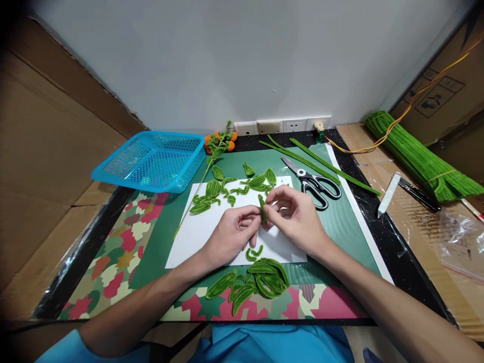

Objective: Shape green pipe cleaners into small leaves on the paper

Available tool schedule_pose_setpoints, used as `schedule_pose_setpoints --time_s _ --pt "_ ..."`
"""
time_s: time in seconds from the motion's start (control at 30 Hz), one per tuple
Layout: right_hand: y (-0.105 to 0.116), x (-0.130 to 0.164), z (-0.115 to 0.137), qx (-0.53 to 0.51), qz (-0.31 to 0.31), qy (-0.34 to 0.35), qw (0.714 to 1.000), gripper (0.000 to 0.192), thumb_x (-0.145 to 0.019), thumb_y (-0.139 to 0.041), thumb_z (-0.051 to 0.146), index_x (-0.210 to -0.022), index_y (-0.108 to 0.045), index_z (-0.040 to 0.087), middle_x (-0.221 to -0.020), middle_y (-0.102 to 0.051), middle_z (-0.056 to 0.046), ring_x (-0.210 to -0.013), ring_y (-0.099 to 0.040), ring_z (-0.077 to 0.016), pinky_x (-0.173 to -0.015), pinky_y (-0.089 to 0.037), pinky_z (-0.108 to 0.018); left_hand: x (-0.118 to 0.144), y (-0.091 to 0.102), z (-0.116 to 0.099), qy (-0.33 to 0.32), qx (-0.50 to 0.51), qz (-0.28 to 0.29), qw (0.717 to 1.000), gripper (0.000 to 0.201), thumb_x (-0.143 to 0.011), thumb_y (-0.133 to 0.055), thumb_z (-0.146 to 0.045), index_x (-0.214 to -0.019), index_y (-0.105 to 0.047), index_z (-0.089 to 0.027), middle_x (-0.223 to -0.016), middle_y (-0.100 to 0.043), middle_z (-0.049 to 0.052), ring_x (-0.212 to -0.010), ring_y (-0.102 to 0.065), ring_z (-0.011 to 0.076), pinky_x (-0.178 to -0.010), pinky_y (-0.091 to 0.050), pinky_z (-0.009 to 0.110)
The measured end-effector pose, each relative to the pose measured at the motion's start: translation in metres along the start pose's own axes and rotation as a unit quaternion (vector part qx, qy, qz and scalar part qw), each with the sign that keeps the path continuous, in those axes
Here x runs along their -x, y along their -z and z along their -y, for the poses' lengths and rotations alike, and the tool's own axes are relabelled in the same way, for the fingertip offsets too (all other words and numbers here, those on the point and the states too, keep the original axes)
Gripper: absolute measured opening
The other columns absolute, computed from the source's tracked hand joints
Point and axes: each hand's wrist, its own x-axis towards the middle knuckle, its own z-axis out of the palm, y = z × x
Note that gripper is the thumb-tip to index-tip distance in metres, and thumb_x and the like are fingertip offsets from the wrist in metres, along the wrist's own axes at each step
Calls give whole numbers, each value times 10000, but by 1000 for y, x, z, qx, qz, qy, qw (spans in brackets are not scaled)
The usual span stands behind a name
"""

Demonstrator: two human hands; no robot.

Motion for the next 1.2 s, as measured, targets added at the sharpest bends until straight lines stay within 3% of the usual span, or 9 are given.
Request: schedule_pose_setpoints --time_s 0.1,0.23,0.37,0.53,0.73,0.87,1.07,1.2 --pt "0 2 -1 92 -8 40 995 209 -900 -778 336 -1035 -681 210 -902 -727 -34 -697 -702 -164 -626 -591 -284 2 -1 1 -7 -44 -12 999 202 -997 -561 -283 -873 -677 -175 -622 -561 -27 -512 -545 109 -511 -427 215" --pt "0 2 -2 158 -5 58 986 152 -943 -722 331 -1028 -732 207 -882 -755 -36 -678 -681 -163 -618 -573 -285 4 -1 1 -9 -80 -20 997 239 -1008 -551 -319 -904 -712 -178 -602 -564 -21 -514 -561 129 -507 -439 230" --pt "-1 2 -2 127 -18 49 990 131 -935 -741 328 -950 -755 200 -811 -760 -31 -660 -707 -175 -625 -583 -293 6 -3 -3 -15 -61 -30 998 259 -1024 -540 -336 -953 -725 -170 -662 -633 0 -486 -576 118 -505 -462 234" --pt "-1 4 -2 109 -24 43 993 123 -920 -763 320 -917 -762 197 -747 -745 -20 -624 -705 -173 -595 -572 -288 6 -5 -7 2 -18 -31 999 256 -1018 -563 -325 -915 -722 -153 -541 -548 -34 -406 -543 97 -429 -414 200" --pt "-1 3 -1 121 -33 38 991 175 -913 -771 366 -877 -764 195 -705 -743 -24 -604 -694 -176 -567 -563 -288 4 -5 -4 26 30 -26 999 298 -1013 -601 -398 -951 -723 -134 -640 -677 14 -355 -553 79 -343 -356 166" --pt "-1 1 0 107 -30 29 993 218 -908 -778 401 -859 -762 189 -691 -744 -35 -591 -691 -178 -555 -561 -292 3 -5 -3 34 52 -33 998 271 -989 -654 -392 -987 -744 -135 -607 -673 1 -348 -549 81 -347 -369 167" --pt "1 -1 -1 55 -44 7 997 236 -875 -828 405 -855 -765 178 -687 -741 -42 -571 -700 -184 -539 -561 -294 1 -2 -2 12 69 -25 997 261 -1001 -643 -375 -935 -721 -134 -782 -740 40 -396 -528 45 -369 -359 159" --pt "3 -3 2 12 -48 -5 999 258 -869 -847 416 -812 -753 183 -635 -730 -26 -531 -704 -181 -519 -565 -285 0 -1 -6 24 73 -3 997 309 -982 -677 -413 -853 -689 -132 -717 -711 23 -410 -499 40 -391 -367 159"
